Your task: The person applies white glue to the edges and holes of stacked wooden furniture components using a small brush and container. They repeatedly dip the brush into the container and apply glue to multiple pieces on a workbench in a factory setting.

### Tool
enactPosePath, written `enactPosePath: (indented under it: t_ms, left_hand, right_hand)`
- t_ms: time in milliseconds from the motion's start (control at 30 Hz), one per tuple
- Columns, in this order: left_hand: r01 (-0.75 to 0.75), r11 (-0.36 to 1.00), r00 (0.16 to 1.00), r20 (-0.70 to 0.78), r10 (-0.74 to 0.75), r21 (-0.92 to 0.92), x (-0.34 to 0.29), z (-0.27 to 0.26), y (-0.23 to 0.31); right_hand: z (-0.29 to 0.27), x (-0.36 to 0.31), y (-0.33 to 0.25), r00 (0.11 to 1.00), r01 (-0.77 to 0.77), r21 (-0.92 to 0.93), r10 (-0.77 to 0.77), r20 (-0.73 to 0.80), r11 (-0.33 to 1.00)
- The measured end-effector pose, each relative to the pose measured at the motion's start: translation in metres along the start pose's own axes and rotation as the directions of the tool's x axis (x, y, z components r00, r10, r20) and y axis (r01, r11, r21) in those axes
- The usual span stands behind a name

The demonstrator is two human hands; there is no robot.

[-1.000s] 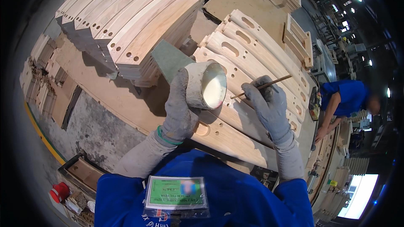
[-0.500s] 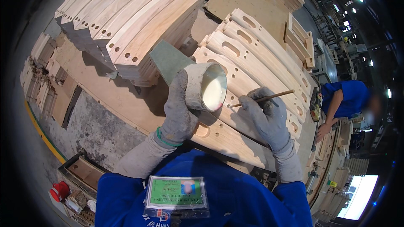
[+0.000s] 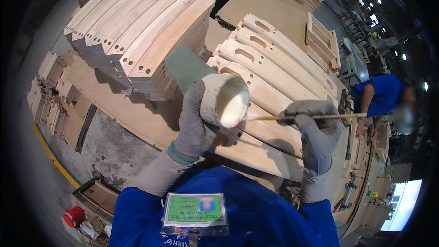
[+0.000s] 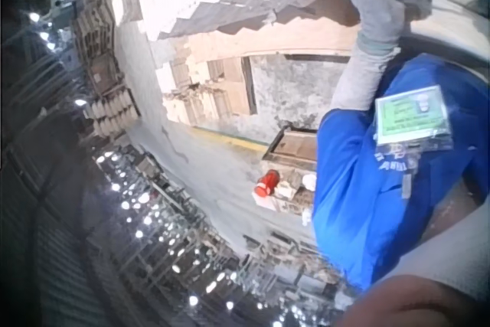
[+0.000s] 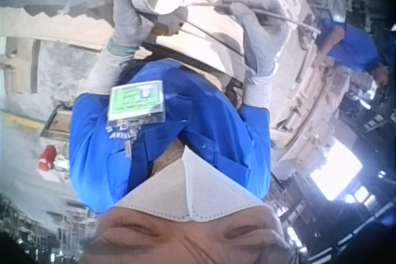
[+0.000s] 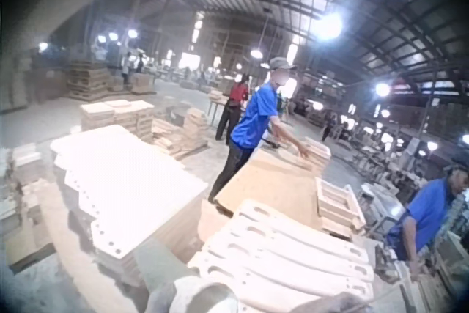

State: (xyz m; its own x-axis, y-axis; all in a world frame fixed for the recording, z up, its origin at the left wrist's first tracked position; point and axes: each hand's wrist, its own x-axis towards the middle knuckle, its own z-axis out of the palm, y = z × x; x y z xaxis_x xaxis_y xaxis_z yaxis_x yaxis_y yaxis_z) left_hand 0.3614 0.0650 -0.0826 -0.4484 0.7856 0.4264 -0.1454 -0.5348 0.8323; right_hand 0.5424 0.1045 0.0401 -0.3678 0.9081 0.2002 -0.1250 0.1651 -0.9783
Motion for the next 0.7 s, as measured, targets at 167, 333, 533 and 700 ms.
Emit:
enactPosePath:
  t_ms: [167, 333, 533, 700]
  left_hand:
    - [0.072, 0.997, 0.984, 0.164, -0.071, -0.002, -0.006, 0.007, 0.024]
    - [0.460, 0.605, 0.867, 0.182, -0.464, -0.649, -0.011, 0.012, 0.040]
    - [0.318, 0.571, 0.885, 0.022, -0.464, -0.757, -0.035, 0.017, 0.021]
    - [0.405, 0.698, 0.879, 0.040, -0.476, -0.590, -0.033, 0.013, 0.032]
  right_hand:
    - [0.003, -0.025, 0.007, 0.999, 0.039, -0.010, -0.038, 0.037, 0.999]
    - [0.007, -0.053, 0.011, 0.983, 0.170, -0.052, -0.167, 0.072, 0.984]
    - [0.021, -0.072, 0.025, 0.948, 0.309, 0.055, -0.302, -0.104, 0.950]
    - [0.013, -0.050, 0.013, 0.972, -0.044, 0.012, 0.045, -0.232, 0.999]
